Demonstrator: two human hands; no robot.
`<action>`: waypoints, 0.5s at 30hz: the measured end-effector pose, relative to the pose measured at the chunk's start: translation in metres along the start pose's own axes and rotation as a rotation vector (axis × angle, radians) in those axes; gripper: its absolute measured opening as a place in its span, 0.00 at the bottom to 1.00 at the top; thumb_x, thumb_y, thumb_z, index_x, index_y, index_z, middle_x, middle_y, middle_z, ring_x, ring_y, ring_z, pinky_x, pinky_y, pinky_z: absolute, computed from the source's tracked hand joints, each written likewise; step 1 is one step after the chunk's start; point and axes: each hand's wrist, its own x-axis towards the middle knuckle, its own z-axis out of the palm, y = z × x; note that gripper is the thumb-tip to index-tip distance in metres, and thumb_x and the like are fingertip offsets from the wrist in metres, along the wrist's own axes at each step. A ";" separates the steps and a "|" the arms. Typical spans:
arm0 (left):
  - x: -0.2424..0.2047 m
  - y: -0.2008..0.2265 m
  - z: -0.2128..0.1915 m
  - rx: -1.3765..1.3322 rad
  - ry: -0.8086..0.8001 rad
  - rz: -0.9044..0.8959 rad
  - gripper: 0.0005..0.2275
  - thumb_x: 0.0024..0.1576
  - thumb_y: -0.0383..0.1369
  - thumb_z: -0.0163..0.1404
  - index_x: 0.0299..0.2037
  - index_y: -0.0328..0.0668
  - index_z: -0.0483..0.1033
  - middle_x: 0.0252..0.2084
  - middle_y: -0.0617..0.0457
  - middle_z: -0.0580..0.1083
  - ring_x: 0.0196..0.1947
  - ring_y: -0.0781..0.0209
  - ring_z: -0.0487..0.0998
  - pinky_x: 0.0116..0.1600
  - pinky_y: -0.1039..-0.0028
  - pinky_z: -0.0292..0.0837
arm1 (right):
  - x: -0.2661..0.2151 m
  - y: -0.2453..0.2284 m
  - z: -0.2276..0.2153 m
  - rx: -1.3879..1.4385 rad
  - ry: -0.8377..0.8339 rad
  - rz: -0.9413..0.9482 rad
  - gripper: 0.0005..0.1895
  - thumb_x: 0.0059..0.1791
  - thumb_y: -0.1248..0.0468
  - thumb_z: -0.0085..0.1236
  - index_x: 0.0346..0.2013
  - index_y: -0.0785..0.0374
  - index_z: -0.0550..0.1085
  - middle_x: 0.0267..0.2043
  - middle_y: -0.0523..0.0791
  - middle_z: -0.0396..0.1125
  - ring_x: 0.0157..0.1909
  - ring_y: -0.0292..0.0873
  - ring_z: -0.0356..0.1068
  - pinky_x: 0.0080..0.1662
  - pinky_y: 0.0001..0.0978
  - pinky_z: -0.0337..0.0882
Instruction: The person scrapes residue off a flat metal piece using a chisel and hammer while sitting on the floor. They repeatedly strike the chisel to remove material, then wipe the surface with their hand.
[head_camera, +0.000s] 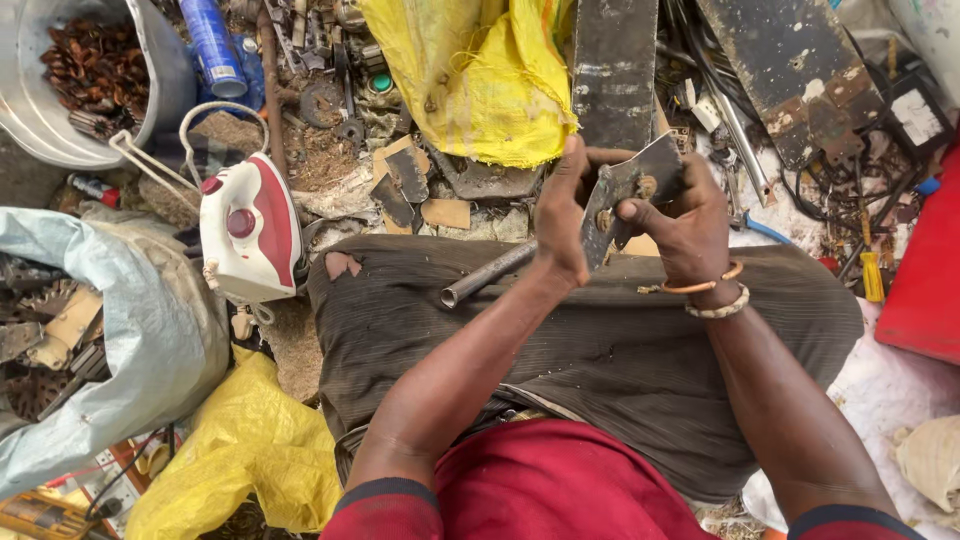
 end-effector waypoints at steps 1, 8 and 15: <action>-0.003 0.001 0.005 0.007 -0.004 0.033 0.28 0.69 0.53 0.37 0.48 0.28 0.75 0.38 0.44 0.78 0.34 0.60 0.80 0.43 0.71 0.79 | -0.005 0.001 -0.001 0.024 0.013 -0.055 0.30 0.45 0.55 0.75 0.49 0.63 0.65 0.44 0.43 0.70 0.46 0.38 0.75 0.48 0.30 0.81; 0.009 -0.006 0.027 0.166 0.059 0.128 0.25 0.69 0.47 0.41 0.37 0.30 0.81 0.32 0.47 0.78 0.30 0.63 0.78 0.41 0.76 0.75 | -0.022 0.003 0.002 0.021 0.224 -0.288 0.33 0.50 0.52 0.76 0.52 0.63 0.61 0.49 0.44 0.67 0.50 0.37 0.72 0.51 0.28 0.78; 0.030 0.007 0.040 0.160 -0.035 0.256 0.27 0.72 0.50 0.42 0.30 0.32 0.77 0.29 0.46 0.78 0.33 0.61 0.77 0.47 0.74 0.74 | -0.021 0.014 0.014 -0.153 0.420 -0.418 0.25 0.54 0.60 0.75 0.49 0.67 0.66 0.46 0.45 0.69 0.46 0.35 0.69 0.48 0.26 0.74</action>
